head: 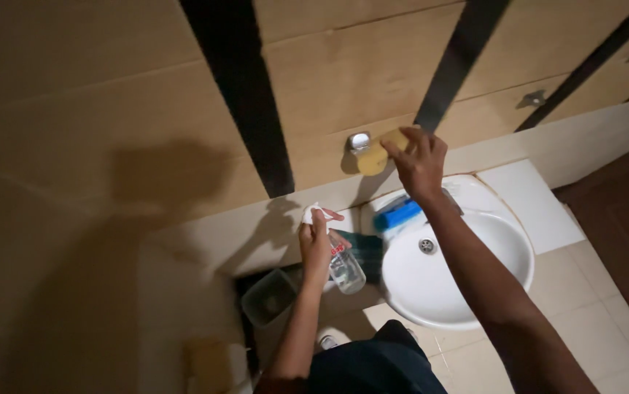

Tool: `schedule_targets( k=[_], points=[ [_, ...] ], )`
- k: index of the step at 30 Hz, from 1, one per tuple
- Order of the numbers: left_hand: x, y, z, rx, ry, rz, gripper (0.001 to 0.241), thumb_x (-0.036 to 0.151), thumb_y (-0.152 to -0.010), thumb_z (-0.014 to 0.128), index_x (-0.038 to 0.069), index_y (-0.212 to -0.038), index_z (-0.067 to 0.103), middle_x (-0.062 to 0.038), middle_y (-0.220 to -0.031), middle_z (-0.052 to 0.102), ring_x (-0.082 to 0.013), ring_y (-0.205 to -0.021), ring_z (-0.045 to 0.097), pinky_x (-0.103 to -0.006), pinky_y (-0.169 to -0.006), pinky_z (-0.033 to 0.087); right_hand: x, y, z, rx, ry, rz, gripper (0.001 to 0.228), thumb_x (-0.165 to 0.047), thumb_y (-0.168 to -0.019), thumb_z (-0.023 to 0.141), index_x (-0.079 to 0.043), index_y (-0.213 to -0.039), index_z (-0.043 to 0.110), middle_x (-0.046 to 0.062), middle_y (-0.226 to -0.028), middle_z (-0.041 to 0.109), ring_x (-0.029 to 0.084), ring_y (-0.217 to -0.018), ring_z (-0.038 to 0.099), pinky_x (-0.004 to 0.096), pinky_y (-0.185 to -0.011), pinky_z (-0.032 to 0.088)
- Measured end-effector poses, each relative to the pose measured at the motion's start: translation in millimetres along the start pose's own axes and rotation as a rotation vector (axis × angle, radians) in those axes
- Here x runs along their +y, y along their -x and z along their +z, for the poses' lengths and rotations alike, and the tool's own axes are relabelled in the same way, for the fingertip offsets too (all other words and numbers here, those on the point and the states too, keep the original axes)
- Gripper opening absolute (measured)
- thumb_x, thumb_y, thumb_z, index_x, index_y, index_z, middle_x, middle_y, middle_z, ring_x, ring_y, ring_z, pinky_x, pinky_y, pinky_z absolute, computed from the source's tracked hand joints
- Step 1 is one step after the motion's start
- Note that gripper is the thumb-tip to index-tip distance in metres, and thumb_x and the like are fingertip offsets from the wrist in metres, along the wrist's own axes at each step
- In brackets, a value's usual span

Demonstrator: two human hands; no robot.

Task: The person sprays a cleaning solution onto the bathroom wall and wipes the surface with a yellow sponge. They repeatedly spray and wipe different sections of the wall, moving from the area above the toilet to the wall above the sink.

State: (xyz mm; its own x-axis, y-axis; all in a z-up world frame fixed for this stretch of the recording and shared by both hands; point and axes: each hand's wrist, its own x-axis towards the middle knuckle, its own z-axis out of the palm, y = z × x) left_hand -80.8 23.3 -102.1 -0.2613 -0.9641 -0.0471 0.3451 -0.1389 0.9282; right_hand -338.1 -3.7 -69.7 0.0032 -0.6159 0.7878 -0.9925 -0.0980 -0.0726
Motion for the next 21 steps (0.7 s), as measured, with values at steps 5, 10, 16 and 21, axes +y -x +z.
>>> schedule_targets(
  k=[5, 10, 16, 21],
  points=[
    [-4, -5, 18, -0.031, -0.009, -0.016, 0.047, 0.044, -0.109, 0.037, 0.001, -0.104, 0.056, -0.016, -0.099, 0.072, -0.0209, -0.049, 0.066, -0.0306, -0.047, 0.049, 23, -20, -16, 0.002, 0.087, -0.134, 0.052, -0.005, -0.077, 0.079, -0.033, -0.121, 0.08, 0.003, -0.136, 0.065, 0.029, -0.119, 0.054, 0.041, -0.099, 0.041],
    [-11, -11, 32, -0.014, 0.023, -0.026, 0.046, 0.043, -0.11, 0.037, 0.002, -0.104, 0.056, -0.014, -0.098, 0.072, -0.0211, -0.05, 0.066, -0.0313, -0.052, 0.053, 33, -36, -33, 0.006, 0.09, -0.196, 0.047, -0.011, -0.081, 0.079, -0.034, -0.122, 0.079, 0.0, -0.137, 0.064, 0.026, -0.123, 0.055, 0.041, -0.1, 0.038],
    [-10, -13, 58, 0.014, -0.006, 0.023, 0.047, 0.042, -0.11, 0.036, 0.001, -0.102, 0.058, -0.012, -0.095, 0.074, -0.0202, -0.048, 0.065, -0.0303, -0.047, 0.048, 51, -36, -38, -0.022, 0.105, -0.233, 0.052, -0.012, -0.077, 0.081, -0.035, -0.123, 0.078, 0.0, -0.138, 0.064, 0.028, -0.121, 0.053, 0.042, -0.101, 0.039],
    [-17, -14, 80, 0.027, 0.023, 0.011, 0.044, 0.042, -0.11, 0.037, 0.002, -0.104, 0.055, -0.013, -0.1, 0.074, -0.0181, -0.049, 0.065, -0.0277, -0.048, 0.048, 75, -12, -15, -0.023, -0.041, -0.093, 0.059, -0.008, -0.077, 0.086, -0.032, -0.129, 0.075, 0.008, -0.139, 0.06, 0.037, -0.122, 0.05, 0.044, -0.102, 0.041]
  ],
)
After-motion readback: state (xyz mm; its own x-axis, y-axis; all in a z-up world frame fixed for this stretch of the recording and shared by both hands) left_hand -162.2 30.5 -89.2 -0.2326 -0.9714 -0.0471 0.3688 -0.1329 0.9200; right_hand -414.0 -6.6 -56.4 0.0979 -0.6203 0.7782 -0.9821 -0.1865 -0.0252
